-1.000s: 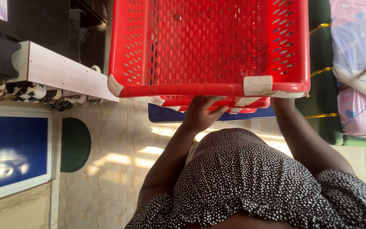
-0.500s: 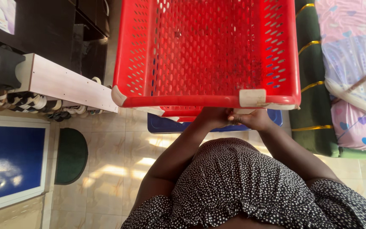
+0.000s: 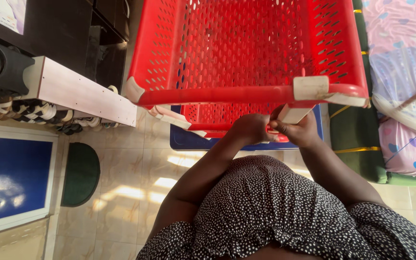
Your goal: The person assembles a red plastic basket by inserting white plastic rods into the basket's corner sockets. They repeatedly insert and remove the rods to fit them into place, handling the basket and rods by hand.
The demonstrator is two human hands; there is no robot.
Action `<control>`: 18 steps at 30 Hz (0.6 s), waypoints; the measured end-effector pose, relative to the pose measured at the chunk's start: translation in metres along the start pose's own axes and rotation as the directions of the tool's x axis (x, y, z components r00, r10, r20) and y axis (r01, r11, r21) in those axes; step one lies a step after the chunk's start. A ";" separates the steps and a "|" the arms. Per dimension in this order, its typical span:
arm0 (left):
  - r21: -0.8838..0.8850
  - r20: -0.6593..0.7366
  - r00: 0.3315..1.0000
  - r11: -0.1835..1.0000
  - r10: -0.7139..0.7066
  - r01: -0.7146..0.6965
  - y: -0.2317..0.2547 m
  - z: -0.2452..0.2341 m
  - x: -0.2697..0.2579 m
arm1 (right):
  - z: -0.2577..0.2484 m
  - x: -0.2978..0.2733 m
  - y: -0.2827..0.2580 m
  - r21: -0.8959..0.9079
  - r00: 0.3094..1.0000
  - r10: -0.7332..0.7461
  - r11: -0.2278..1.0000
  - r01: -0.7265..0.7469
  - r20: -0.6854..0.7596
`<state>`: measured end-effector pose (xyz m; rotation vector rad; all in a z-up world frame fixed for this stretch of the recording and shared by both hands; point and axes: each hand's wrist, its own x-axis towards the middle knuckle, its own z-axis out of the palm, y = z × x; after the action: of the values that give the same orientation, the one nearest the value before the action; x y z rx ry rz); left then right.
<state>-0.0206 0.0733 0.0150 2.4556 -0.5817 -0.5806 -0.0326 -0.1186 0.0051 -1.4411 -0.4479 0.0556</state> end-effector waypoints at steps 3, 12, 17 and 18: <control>-0.015 -0.129 0.988 0.996 0.090 -0.092 -0.004 0.006 -0.004 | -0.003 -0.002 0.005 0.012 0.999 0.040 0.999 -0.040 -0.007; -0.115 -0.415 0.890 0.959 0.190 -0.258 -0.009 0.017 -0.022 | -0.005 -0.016 0.028 0.107 0.997 0.072 0.992 -0.069 -0.027; -0.102 -0.599 0.747 0.898 0.289 -0.429 -0.014 0.011 -0.038 | -0.003 -0.024 0.041 0.027 0.993 -0.022 0.999 0.025 -0.114; -0.052 -0.650 0.700 0.901 0.297 -0.430 -0.016 0.011 -0.043 | 0.001 -0.027 0.042 0.034 0.986 -0.058 0.997 0.064 -0.154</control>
<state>-0.0571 0.1029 0.0093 2.0662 -0.6575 0.3408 -0.0476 -0.1202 -0.0423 -1.3809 -0.3625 -0.0950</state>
